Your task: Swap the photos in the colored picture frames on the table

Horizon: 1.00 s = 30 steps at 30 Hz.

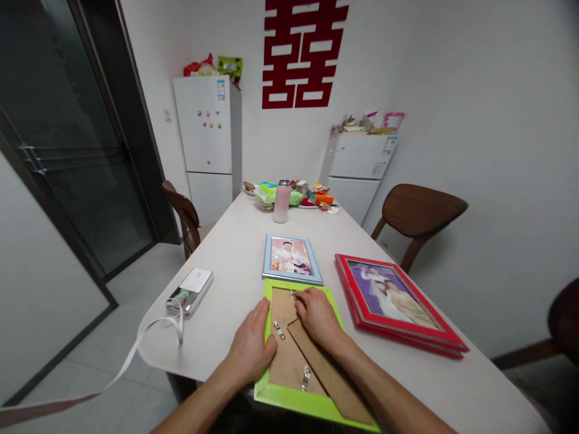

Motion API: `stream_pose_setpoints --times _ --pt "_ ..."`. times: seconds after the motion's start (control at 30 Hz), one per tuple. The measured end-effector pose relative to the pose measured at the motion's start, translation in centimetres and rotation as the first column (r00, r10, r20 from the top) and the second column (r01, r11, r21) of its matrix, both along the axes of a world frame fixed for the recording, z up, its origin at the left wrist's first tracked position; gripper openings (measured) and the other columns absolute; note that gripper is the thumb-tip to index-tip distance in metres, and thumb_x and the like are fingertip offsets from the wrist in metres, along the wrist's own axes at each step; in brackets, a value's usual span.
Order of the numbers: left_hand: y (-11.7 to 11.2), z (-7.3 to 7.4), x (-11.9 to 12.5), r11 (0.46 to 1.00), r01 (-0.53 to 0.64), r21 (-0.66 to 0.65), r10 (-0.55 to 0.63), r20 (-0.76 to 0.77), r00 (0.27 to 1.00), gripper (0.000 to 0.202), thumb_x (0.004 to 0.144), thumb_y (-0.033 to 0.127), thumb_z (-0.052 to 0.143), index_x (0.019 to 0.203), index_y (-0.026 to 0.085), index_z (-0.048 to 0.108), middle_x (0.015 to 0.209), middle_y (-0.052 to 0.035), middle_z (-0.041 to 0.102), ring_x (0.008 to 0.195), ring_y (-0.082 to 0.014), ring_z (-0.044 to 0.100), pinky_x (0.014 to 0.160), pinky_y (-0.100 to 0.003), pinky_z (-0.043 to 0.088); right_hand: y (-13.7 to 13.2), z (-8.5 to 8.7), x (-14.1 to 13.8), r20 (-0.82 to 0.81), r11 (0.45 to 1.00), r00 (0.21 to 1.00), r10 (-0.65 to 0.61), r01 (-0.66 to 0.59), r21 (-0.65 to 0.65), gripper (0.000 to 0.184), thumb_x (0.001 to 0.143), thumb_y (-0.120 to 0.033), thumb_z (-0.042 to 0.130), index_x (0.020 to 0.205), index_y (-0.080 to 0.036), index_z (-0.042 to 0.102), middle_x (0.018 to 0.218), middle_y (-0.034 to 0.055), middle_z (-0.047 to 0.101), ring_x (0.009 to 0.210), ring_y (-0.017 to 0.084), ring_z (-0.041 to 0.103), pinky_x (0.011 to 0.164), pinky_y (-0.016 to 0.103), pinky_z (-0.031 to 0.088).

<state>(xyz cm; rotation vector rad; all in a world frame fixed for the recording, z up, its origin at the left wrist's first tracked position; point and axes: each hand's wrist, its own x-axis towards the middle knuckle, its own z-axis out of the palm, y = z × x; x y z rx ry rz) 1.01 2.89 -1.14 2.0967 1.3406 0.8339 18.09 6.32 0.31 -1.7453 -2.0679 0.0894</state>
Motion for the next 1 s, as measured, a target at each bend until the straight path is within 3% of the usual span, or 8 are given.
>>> stream_pose_setpoints --times 0.47,0.6,0.7,0.77,0.87,0.93,1.0 --pt "-0.1 0.2 0.3 1.0 -0.017 0.01 0.017 -0.024 1.0 0.062 0.065 0.013 0.042 0.126 0.008 0.029 0.13 -0.0107 0.035 0.119 -0.0217 0.031 0.101 -0.034 0.022 0.9 -0.4 -0.3 0.0 1.0 1.0 -0.003 0.003 -0.02 0.027 0.079 -0.02 0.04 0.091 -0.019 0.064 0.082 0.007 0.056 0.081 0.017 0.046 0.074 0.025 0.032" --pt "0.0 0.2 0.2 1.0 -0.015 0.022 0.015 -0.031 0.999 0.062 0.065 0.013 0.042 0.125 0.005 0.03 0.129 -0.0129 0.035 0.118 -0.0222 0.032 0.101 -0.034 0.022 0.8 0.1 -0.6 -0.019 0.999 0.999 0.025 -0.026 -0.037 0.028 0.078 -0.017 0.041 0.092 -0.018 0.064 0.082 0.0078 0.056 0.082 0.017 0.047 0.075 0.026 0.033" --pt "0.0 0.1 0.2 1.0 -0.017 0.027 0.018 -0.033 0.999 0.062 0.065 0.013 0.042 0.125 0.005 0.03 0.129 -0.013 0.035 0.118 -0.0222 0.033 0.1 -0.034 0.023 -0.7 1.2 -0.3 -0.044 0.995 0.995 0.086 -0.088 -0.046 0.031 0.075 -0.016 0.043 0.102 -0.015 0.058 0.088 0.0081 0.057 0.085 0.017 0.048 0.078 0.027 0.033" --pt "0.0 0.1 0.1 0.999 -0.021 0.026 0.022 -0.03 0.999 0.062 0.065 0.014 0.043 0.125 0.007 0.029 0.129 -0.0115 0.036 0.118 -0.0217 0.033 0.1 -0.034 0.024 -2.5 2.1 0.3 -0.085 0.977 0.977 0.195 -0.202 -0.074 0.037 0.071 -0.014 0.045 0.106 -0.017 0.055 0.099 0.0074 0.054 0.092 0.016 0.046 0.083 0.027 0.032" --pt "-0.1 0.0 0.1 0.999 -0.028 0.022 0.029 -0.025 0.999 0.063 0.065 0.015 0.043 0.126 0.009 0.029 0.13 -0.0102 0.036 0.118 -0.0219 0.033 0.1 -0.034 0.024 -5.4 3.1 1.5 -0.18 0.877 0.902 0.392 -0.426 -0.224 0.039 0.062 -0.012 0.052 0.099 -0.023 0.059 0.115 0.0054 0.045 0.106 0.018 0.04 0.091 0.03 0.028" --pt "-0.1 0.0 0.2 0.999 -0.032 0.021 0.032 -0.023 0.999 0.063 0.065 0.014 0.043 0.126 0.009 0.028 0.13 -0.0102 0.035 0.118 -0.0222 0.032 0.1 -0.034 0.024 -6.8 3.2 1.9 -0.215 0.825 0.882 0.42 -0.47 -0.313 0.037 0.057 -0.016 0.058 0.093 -0.025 0.062 0.123 0.0042 0.039 0.113 0.021 0.034 0.094 0.034 0.024" --pt "-0.1 -0.1 0.3 0.999 -0.035 0.021 0.036 -0.023 0.999 0.063 0.064 0.014 0.042 0.126 0.008 0.029 0.13 -0.0104 0.035 0.118 -0.0223 0.032 0.101 -0.034 0.023 -7.6 2.9 1.9 -0.22 0.837 0.894 0.39 -0.444 -0.32 0.03 0.058 -0.021 0.061 0.087 -0.026 0.064 0.125 0.0035 0.037 0.116 0.023 0.03 0.095 0.037 0.022"
